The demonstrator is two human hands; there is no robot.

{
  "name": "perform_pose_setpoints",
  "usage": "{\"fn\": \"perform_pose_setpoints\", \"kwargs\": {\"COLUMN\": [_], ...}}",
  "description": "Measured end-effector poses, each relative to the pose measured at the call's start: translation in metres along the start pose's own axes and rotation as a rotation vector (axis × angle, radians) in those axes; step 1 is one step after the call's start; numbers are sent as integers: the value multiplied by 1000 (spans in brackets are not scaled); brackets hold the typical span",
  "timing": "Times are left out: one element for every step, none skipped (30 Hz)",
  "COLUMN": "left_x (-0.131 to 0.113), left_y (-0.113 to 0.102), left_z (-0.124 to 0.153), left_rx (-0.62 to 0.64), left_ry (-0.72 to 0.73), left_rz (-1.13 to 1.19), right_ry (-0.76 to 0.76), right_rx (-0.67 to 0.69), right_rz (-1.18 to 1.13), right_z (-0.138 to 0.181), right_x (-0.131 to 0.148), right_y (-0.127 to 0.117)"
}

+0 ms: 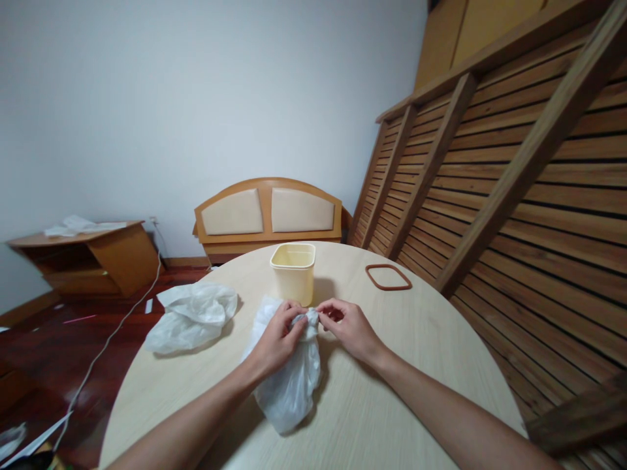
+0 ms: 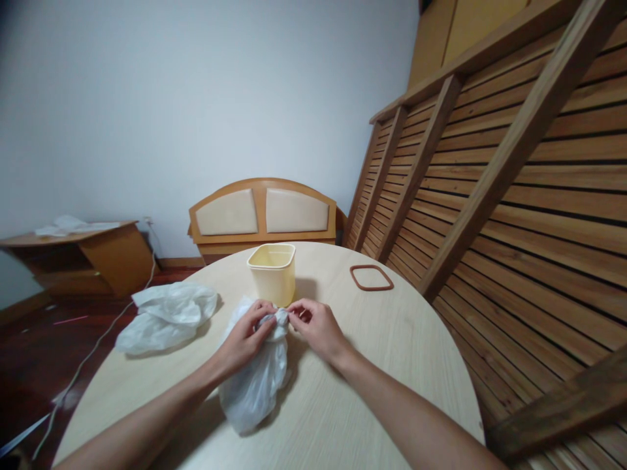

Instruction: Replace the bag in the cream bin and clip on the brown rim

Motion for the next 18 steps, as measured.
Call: {"fn": "perform_pose_setpoints", "kwargs": {"left_x": [-1,-1,-1,0,1,2,3,5,5,6,7,7,8,9,10,11,12,12], "left_y": [-1,-1,-1,-2,-2,-3,-3,-4,-4,-5,-5,-5,-5,-5,-4,-4,-4,-3], "left_z": [0,0,0,0,1,1,1,1,1,1,1,1,0,0,0,0,0,0], "left_rx": [-7,-13,-20,-30,-41,-53,-68,-85,-103,-118,-128,-137,-142,-143,-140,-132,-122,-109], "left_ry": [1,0,-5,-17,-33,-51,-64,-72,-72,-67,-60,-54,-50,-50,-51,-54,-58,-62], "left_rz": [3,6,10,18,31,48,65,79,91,99,105,113,126,141,156,168,171,162], "right_ry": [-7,-17,-25,-29,-31,-31,-31,-34,-44,-60,-79,-97,-113,-124,-130,-134,-138,-143], "right_rx": [1,1,-1,-3,-1,5,15,23,27,29,31,34,37,40,39,35,29,24], "right_rz": [-16,-35,-52,-62,-60,-47,-25,0,25,47,67,84,99,113,127,140,152,162], "right_z": [0,0,0,0,1,1,1,1,1,2,2,2,2,2,2,2,2,2], "right_x": [1,2,3,3,4,4,5,5,6,7,8,9,10,10,10,10,9,10], "right_y": [0,0,0,0,0,0,1,1,2,2,2,2,3,3,3,3,3,3]}}
Point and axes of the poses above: each hand's wrist, its own z-axis away from the middle knuckle, its own y-axis out of the palm, x = y × z, the point moved 5 cm from there along -z, towards the middle knuckle, and after that the axes turned 12 degrees about x, right-handed, at the moved point
